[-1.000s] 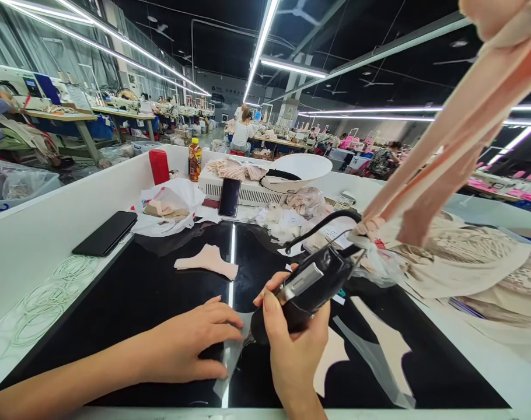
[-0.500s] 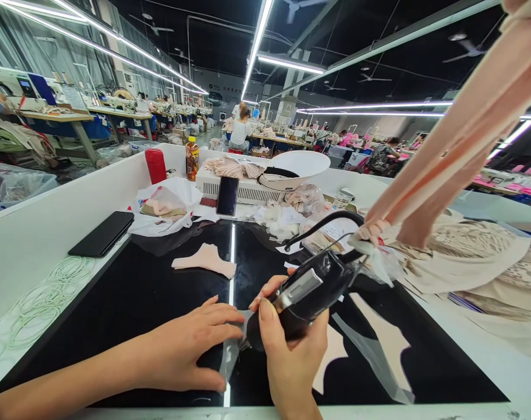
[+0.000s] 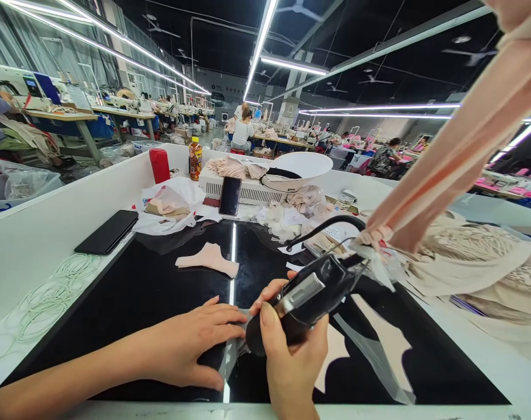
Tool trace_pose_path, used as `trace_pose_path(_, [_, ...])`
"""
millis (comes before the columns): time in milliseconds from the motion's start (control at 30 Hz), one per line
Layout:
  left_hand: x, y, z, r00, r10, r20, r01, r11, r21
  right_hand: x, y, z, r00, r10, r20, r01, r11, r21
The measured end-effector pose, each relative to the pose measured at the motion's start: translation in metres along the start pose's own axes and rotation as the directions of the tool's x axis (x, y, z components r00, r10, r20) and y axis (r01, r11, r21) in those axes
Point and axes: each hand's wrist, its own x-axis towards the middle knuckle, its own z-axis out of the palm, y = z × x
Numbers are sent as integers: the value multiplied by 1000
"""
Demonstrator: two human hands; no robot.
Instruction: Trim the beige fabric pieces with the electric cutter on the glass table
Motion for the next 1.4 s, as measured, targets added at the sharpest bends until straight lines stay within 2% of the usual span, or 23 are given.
trace_pose_path(167, [0,-1,1,1000,4,14,-4,1000,16,-5,0,-3,999,-9,53,8,1000,4])
trace_pose_path(833, [0,-1,-2,999,1,36,-2,1000,16,-21,-2,-4,993,31,118,-40,997,72])
trace_pose_path(967, [-1,-1,-4,1000,27,-1,-27,1000,-5,-11,-8,-8,997,39,65,-42,998,54])
trace_pose_path(1067, [1,1,-5,997,-4,-81,1,999,-35,5,-13,-12,999,-10,-31,11,999,36])
trace_pose_path(1167, [4,2,-2,987,-23,-160,24,1000,2,19,-13,-13,990,-42,-136,46,999,28])
trace_pose_path(1233, [5,1,0,988,-9,-153,17,999,47,24,-10,-12,987,-48,-154,52,998,21])
trace_pose_path(1400, [5,-4,5,998,-17,-65,24,994,104,22,3,-8,994,-45,-103,47,999,14])
